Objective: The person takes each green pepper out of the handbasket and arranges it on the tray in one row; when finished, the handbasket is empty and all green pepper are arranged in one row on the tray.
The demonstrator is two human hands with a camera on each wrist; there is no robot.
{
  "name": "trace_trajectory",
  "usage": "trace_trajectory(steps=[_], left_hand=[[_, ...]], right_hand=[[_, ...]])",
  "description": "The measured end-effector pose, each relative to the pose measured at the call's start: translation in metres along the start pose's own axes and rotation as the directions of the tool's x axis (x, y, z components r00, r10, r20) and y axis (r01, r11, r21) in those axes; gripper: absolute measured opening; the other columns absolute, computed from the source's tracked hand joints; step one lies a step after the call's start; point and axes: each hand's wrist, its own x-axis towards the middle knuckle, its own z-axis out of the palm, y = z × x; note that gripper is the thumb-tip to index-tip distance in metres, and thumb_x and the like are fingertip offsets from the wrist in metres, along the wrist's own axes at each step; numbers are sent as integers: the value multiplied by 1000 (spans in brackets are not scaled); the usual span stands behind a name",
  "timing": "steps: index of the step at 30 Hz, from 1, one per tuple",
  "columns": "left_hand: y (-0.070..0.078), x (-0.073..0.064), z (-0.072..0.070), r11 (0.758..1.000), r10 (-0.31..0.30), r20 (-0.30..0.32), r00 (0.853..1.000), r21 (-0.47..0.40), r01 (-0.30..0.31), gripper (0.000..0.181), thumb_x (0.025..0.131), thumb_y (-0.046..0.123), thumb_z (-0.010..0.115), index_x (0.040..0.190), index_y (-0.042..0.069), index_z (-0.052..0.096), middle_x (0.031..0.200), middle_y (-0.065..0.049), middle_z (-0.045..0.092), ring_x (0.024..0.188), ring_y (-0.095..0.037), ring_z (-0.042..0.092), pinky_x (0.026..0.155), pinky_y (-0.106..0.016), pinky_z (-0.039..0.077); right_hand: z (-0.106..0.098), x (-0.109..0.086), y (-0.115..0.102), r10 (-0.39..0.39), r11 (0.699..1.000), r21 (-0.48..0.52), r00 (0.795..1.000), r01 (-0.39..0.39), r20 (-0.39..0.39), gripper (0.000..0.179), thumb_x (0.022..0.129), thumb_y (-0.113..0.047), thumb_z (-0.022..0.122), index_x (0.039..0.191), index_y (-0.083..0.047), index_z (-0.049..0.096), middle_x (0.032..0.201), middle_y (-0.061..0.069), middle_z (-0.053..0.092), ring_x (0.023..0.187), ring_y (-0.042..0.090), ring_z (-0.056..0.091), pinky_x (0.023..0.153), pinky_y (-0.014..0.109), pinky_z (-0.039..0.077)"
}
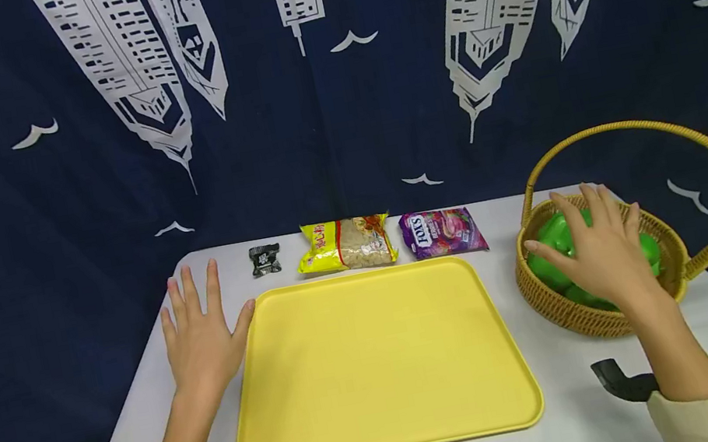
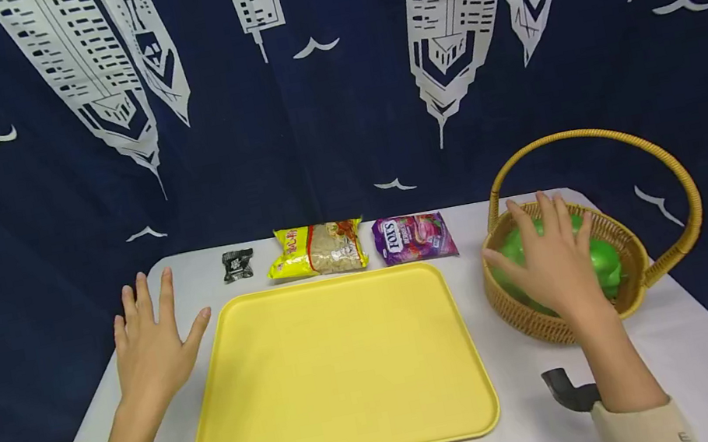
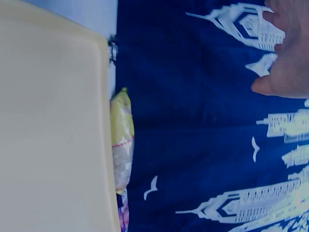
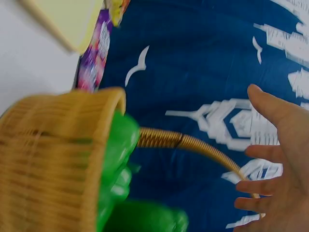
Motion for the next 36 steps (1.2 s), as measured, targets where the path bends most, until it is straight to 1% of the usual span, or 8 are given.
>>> trace_trajectory(steps=[5,9,16,21,25,29,33,36], left_hand=[[-14,-16,7,992,-9,-141,990,-124,-9,76,91,37,54,149,12,13,153,-18,4,140,-29,-4,112,-49,3],[-30,-33,17,973,-27,-146,989,-231,-7,74,90,28,58,149,12,16,152,-18,11,140,-30,4,111,-53,9],[-58,-56,37,909,-61,-13,998,-414,50,69,94,26,55,149,20,15,151,-15,17,136,-38,18,98,-65,25],[-71,-63,61,863,-15,91,996,-502,58,70,93,29,56,149,24,15,150,-14,23,133,-39,24,98,-63,27],[-76,-69,78,826,39,160,986,-561,59,71,93,31,57,149,25,15,148,-16,25,132,-41,24,99,-63,27],[-78,-71,88,803,101,238,966,-593,63,71,92,34,57,149,23,16,150,-14,23,134,-39,22,102,-62,24],[-77,-74,92,792,142,293,945,-606,69,70,92,35,57,149,20,19,151,-11,22,136,-36,20,104,-60,21],[-78,-76,93,796,151,300,942,-602,64,67,92,35,56,148,17,23,149,-13,25,135,-37,22,104,-59,22]], right_hand=[[-2,-13,30,48,995,94,993,-38,-110,79,85,-45,64,144,-6,28,147,30,12,133,50,7,104,67,-1],[0,-28,55,108,985,146,987,-90,-122,79,84,-40,66,145,-9,27,147,28,13,130,53,11,97,73,12],[11,-40,79,200,975,121,975,-189,-92,81,86,-45,61,145,-4,24,141,35,17,118,59,23,86,75,25],[20,-37,80,280,960,39,958,-278,-70,85,84,-56,56,146,-8,23,136,39,20,109,60,30,77,74,31],[26,-34,77,316,949,14,946,-316,-74,86,82,-60,55,146,-10,26,135,39,21,108,62,31,77,73,30],[31,-33,76,333,943,16,938,-333,-92,85,82,-60,56,143,-8,30,133,40,24,111,62,30,78,73,30],[35,-33,77,331,943,7,935,-332,-126,85,79,-58,62,140,-5,35,129,41,28,107,61,34,75,71,34],[36,-33,78,328,944,1,934,-331,-139,85,77,-55,67,138,-4,38,130,40,29,106,60,35,72,72,36]])
